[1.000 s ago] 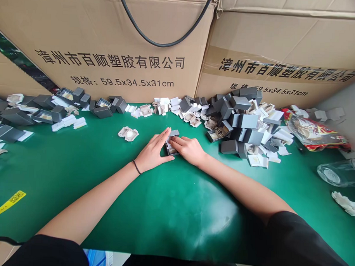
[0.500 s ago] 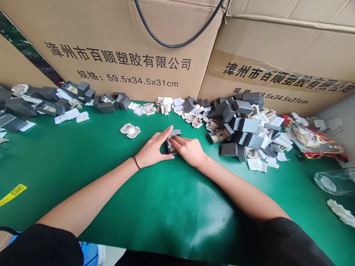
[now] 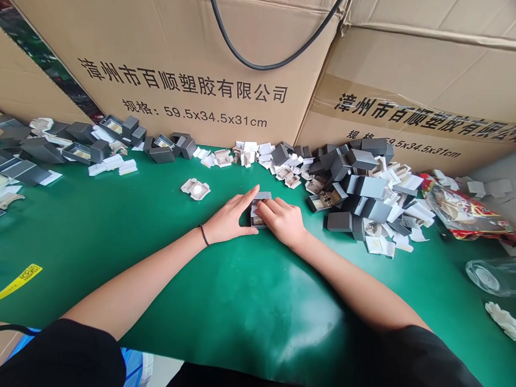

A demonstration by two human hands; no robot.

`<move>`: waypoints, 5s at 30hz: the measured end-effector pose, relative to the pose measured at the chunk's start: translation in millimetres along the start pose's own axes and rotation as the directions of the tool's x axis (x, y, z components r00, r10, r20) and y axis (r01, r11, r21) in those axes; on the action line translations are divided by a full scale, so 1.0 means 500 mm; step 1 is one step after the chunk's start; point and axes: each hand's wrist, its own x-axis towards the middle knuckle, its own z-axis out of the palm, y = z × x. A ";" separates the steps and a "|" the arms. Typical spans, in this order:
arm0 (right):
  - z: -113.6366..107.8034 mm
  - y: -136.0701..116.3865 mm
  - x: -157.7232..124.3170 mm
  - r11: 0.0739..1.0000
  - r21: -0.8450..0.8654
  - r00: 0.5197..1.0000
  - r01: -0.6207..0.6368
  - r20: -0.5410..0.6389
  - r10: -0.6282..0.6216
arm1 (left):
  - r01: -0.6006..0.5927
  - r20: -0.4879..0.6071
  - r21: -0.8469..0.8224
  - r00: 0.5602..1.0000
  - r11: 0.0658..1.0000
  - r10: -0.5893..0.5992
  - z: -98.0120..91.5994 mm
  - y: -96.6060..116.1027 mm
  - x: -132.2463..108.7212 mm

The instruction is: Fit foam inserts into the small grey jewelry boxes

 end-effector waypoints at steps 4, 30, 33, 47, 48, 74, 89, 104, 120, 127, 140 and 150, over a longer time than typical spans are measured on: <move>-0.009 -0.007 0.005 0.999 -0.033 0.995 -0.021 0.092 0.024 | 0.017 0.002 -0.015 1.000 1.000 -0.017 0.001 0.001 0.000; -0.009 0.000 -0.003 0.999 0.042 0.999 -0.020 0.045 0.019 | 0.023 -0.071 0.060 0.997 0.998 -0.019 -0.003 0.005 -0.005; -0.003 0.012 -0.018 0.996 0.084 0.999 0.017 -0.053 -0.013 | 0.065 -0.107 0.052 0.993 0.997 -0.059 -0.001 0.002 -0.006; 0.004 0.009 -0.013 0.968 0.236 0.982 -0.089 0.182 0.046 | 0.182 -0.089 -0.045 0.979 0.982 -0.185 -0.009 0.010 -0.003; 0.002 0.011 -0.015 0.964 0.240 0.981 -0.113 0.179 0.071 | 0.186 -0.086 -0.051 0.978 0.981 -0.190 -0.009 0.009 -0.004; -0.003 -0.014 -0.006 0.962 0.157 0.943 -0.222 0.286 0.171 | 0.067 -0.093 -0.042 0.993 0.997 -0.071 -0.015 0.018 -0.014; -0.019 -0.027 0.007 0.973 0.095 0.915 -0.211 0.370 0.162 | 0.095 -0.097 -0.109 0.990 0.989 -0.106 -0.013 0.018 -0.016; 0.032 -0.004 0.030 0.606 0.691 0.898 -0.394 0.149 0.413 | 0.233 -0.138 -0.238 0.953 0.943 -0.270 -0.056 -0.025 -0.047; 0.157 -0.040 0.396 0.970 0.174 0.979 -0.167 0.147 0.142 | 0.293 -0.279 -0.260 0.889 0.920 -0.362 -0.150 -0.091 -0.188; 0.144 -0.062 0.422 0.965 0.248 0.958 -0.085 0.288 0.010 | 0.278 -0.360 -0.387 0.832 0.879 -0.422 -0.186 -0.160 -0.200; 0.134 -0.087 0.449 0.959 0.267 0.988 -0.094 0.148 0.055 | 0.375 -0.430 -0.338 0.755 0.863 -0.496 -0.222 -0.207 -0.218; 0.125 -0.267 0.612 0.691 0.665 0.938 0.285 -0.044 -0.345 | 0.501 -0.627 0.064 0.693 0.863 -0.356 -0.312 -0.243 -0.298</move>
